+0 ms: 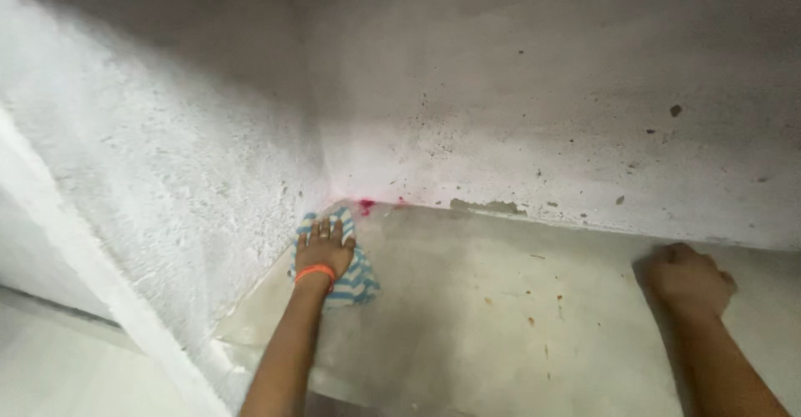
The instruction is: The person folds a white sheet of paper and places it on a bed. Then, using a blue and white striped cloth, the person wipes a concrete shelf surface repeatedly to clean it.
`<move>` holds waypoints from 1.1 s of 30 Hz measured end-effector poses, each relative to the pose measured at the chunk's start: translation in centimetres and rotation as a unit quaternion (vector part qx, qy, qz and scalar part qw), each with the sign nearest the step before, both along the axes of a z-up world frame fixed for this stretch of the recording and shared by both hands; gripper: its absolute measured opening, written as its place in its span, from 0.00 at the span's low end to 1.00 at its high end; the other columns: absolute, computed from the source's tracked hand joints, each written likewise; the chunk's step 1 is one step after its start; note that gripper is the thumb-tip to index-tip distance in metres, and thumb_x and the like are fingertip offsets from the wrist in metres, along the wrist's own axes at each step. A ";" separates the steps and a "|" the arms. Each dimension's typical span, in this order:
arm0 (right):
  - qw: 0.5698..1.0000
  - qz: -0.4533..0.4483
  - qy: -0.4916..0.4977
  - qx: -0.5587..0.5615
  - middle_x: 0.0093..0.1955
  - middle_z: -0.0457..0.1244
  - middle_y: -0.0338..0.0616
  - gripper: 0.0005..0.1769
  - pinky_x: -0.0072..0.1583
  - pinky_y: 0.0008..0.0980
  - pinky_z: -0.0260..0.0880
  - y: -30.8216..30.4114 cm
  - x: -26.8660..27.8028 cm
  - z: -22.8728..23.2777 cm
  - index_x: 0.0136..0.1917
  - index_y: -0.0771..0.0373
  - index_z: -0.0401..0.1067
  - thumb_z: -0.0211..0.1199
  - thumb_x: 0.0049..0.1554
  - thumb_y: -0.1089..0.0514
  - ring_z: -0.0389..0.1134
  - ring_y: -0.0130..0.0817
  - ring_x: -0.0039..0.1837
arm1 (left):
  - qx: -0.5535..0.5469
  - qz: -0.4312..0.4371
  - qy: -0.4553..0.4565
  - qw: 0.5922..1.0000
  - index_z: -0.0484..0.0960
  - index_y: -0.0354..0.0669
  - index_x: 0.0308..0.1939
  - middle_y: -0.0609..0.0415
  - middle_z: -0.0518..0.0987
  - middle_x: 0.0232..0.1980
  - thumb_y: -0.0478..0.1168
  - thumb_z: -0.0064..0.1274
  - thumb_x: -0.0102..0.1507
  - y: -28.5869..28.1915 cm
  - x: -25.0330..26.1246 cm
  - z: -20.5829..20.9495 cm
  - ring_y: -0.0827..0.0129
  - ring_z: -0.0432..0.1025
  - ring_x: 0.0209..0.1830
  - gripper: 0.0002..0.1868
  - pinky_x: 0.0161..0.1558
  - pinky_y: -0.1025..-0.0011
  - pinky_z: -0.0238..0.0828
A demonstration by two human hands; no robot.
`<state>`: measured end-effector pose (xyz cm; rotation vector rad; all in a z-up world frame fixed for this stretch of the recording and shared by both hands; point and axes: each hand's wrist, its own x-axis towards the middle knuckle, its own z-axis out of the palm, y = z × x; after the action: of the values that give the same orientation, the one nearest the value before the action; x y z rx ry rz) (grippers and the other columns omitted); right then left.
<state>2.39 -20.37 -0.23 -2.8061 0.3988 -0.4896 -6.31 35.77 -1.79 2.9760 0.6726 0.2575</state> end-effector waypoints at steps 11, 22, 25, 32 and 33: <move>0.991 0.118 -0.047 0.033 0.58 0.69 0.50 0.20 0.74 0.54 0.55 1.1 -8.5 0.0 0.59 0.52 0.75 0.55 0.57 0.45 0.68 0.47 0.63 | 0.006 0.018 0.005 1.000 0.51 0.61 0.80 0.60 0.45 0.85 0.69 0.27 0.66 -0.9 -13.7 0.7 0.62 0.36 0.85 0.41 0.80 0.56 0.33; 0.993 0.110 -0.014 -0.051 0.72 0.62 0.41 0.25 0.72 0.54 0.55 1.8 -9.9 -0.9 0.64 0.53 0.71 0.50 0.59 0.43 0.59 0.42 0.74 | -0.015 0.062 0.016 0.998 0.50 0.60 0.81 0.59 0.44 0.85 0.69 0.29 0.66 -3.0 -15.8 0.0 0.59 0.36 0.85 0.41 0.78 0.52 0.34; 0.992 0.107 -0.018 -0.063 0.72 0.61 0.43 0.27 0.71 0.53 0.58 2.3 -9.2 -0.2 0.65 0.56 0.71 0.50 0.59 0.42 0.60 0.45 0.73 | -0.002 0.024 0.014 1.000 0.51 0.60 0.81 0.56 0.46 0.85 0.68 0.31 0.67 -8.6 -13.2 0.5 0.56 0.40 0.84 0.40 0.78 0.51 0.37; 0.991 0.104 -0.029 -0.078 0.70 0.63 0.44 0.26 0.70 0.54 0.59 2.3 -9.6 -0.4 0.64 0.59 0.72 0.48 0.60 0.44 0.62 0.46 0.71 | -0.045 -0.145 0.013 0.988 0.54 0.69 0.79 0.61 0.47 0.84 0.66 0.32 0.67 -29.3 -10.1 3.1 0.45 0.36 0.84 0.36 0.77 0.37 0.25; 0.991 0.103 -0.034 -0.077 0.70 0.63 0.44 0.26 0.69 0.55 0.59 2.3 -9.7 -0.1 0.64 0.59 0.72 0.48 0.60 0.45 0.62 0.46 0.71 | -0.057 -0.177 0.015 0.982 0.55 0.69 0.78 0.62 0.47 0.85 0.66 0.32 0.67 -31.6 -10.2 3.4 0.42 0.35 0.84 0.35 0.76 0.36 0.23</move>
<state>-7.30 -18.04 -0.33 -2.9241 0.0567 -0.5894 -16.50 4.12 1.65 2.9215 0.1445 0.1434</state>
